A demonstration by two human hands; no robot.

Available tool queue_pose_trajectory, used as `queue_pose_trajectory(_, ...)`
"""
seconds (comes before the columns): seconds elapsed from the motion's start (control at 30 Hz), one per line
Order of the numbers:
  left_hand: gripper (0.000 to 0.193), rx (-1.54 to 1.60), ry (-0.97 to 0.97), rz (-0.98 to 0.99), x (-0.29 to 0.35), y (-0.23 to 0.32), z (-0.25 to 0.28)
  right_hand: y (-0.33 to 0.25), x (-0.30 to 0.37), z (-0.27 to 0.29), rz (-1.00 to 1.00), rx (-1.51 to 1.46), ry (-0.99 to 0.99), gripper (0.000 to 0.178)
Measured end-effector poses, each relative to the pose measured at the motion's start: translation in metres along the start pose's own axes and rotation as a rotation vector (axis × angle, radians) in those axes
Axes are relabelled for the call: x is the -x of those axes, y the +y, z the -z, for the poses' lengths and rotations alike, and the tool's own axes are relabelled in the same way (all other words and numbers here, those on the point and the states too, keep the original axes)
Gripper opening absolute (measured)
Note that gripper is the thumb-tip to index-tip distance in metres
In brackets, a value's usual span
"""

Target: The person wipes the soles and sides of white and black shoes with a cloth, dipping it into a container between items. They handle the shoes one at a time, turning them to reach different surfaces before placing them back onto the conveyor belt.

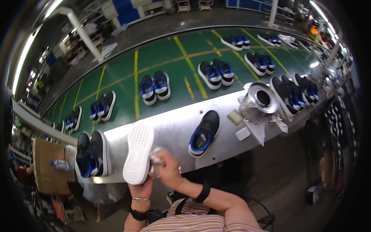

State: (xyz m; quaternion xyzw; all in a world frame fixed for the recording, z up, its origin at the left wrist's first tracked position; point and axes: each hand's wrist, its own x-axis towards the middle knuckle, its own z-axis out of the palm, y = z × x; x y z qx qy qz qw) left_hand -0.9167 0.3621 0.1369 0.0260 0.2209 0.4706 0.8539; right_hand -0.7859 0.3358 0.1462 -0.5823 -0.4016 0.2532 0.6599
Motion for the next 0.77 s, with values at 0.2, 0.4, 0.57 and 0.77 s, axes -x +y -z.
queue_pose_trajectory(0.2,0.025,-1.137,-0.136,-0.429,-0.062,-0.018,-0.056,-0.022,0.017,0.069,-0.013,-0.062,-0.206,0.015)
queue_pose_trajectory(0.4,0.024,-2.349,-0.798,-0.783,-0.102,-0.062,-0.043,-0.029,0.036,0.151,-0.237,0.138,0.171,0.013)
queue_pose_trajectory(0.57,0.066,-2.411,-1.091,-0.452,-0.067,-0.075,-0.095,-0.03,0.062,0.177,-0.295,0.075,0.276,0.015)
queue_pose_trajectory(0.77,0.054,-2.617,-1.18,-0.5,-0.101,-0.085,-0.087,-0.036,0.06,0.2,-0.396,-0.051,0.252,0.015)
